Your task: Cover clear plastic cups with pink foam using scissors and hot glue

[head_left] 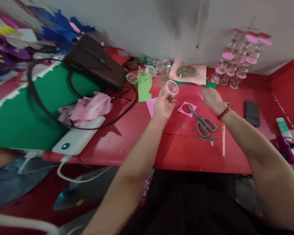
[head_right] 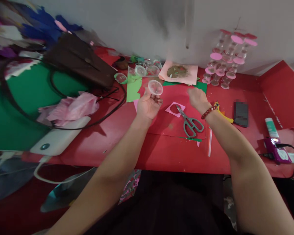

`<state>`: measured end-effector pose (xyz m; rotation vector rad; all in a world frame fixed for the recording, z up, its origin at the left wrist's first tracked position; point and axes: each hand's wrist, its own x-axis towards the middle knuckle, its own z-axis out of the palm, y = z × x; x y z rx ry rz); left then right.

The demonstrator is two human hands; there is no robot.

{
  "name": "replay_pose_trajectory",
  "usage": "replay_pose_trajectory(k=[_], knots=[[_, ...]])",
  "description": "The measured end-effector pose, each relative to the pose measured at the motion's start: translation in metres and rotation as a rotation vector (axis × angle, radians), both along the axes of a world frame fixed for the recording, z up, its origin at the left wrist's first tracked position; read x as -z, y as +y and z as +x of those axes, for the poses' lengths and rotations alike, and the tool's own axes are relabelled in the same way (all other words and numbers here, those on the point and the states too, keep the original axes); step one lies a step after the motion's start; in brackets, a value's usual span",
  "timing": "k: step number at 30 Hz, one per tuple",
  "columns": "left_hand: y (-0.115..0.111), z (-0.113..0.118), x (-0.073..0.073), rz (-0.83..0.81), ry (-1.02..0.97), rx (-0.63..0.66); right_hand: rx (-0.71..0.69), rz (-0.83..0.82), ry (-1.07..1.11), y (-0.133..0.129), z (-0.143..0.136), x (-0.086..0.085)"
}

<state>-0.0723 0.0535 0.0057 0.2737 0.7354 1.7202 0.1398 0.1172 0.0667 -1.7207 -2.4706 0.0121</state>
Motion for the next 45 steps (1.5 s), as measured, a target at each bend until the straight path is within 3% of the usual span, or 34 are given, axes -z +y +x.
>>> replay_pose_trajectory(k=[2, 4, 7, 11, 17, 25, 35, 45], knots=[[-0.003, 0.002, 0.003, 0.033, 0.107, 0.017, 0.003, -0.001, 0.238, -0.012, 0.007, 0.003], [-0.007, 0.006, 0.004, 0.092, 0.235, 0.037, -0.021, -0.058, 0.625, -0.03, 0.013, 0.008], [-0.014, 0.013, 0.005, 0.227, 0.462, 0.096, -0.048, -0.388, 1.152, -0.065, 0.018, 0.025], [-0.025, 0.024, 0.006, 0.419, 0.829, 0.135, 0.007, -0.595, 1.445, -0.101, 0.018, 0.047], [-0.039, 0.031, 0.003, 0.594, 1.334, 0.041, -0.012, -0.628, 1.514, -0.108, 0.021, 0.052], [-0.05, 0.035, 0.0, 0.672, 1.655, -0.042, -0.06, -0.639, 1.472, -0.115, 0.02, 0.046], [-0.052, 0.039, -0.003, 0.606, 1.684, -0.011, -0.072, -0.614, 1.39, -0.118, 0.021, 0.039], [-0.058, 0.048, 0.004, 0.61, 1.597, -0.036, -0.029, -0.562, 1.509, -0.123, 0.015, 0.038]])
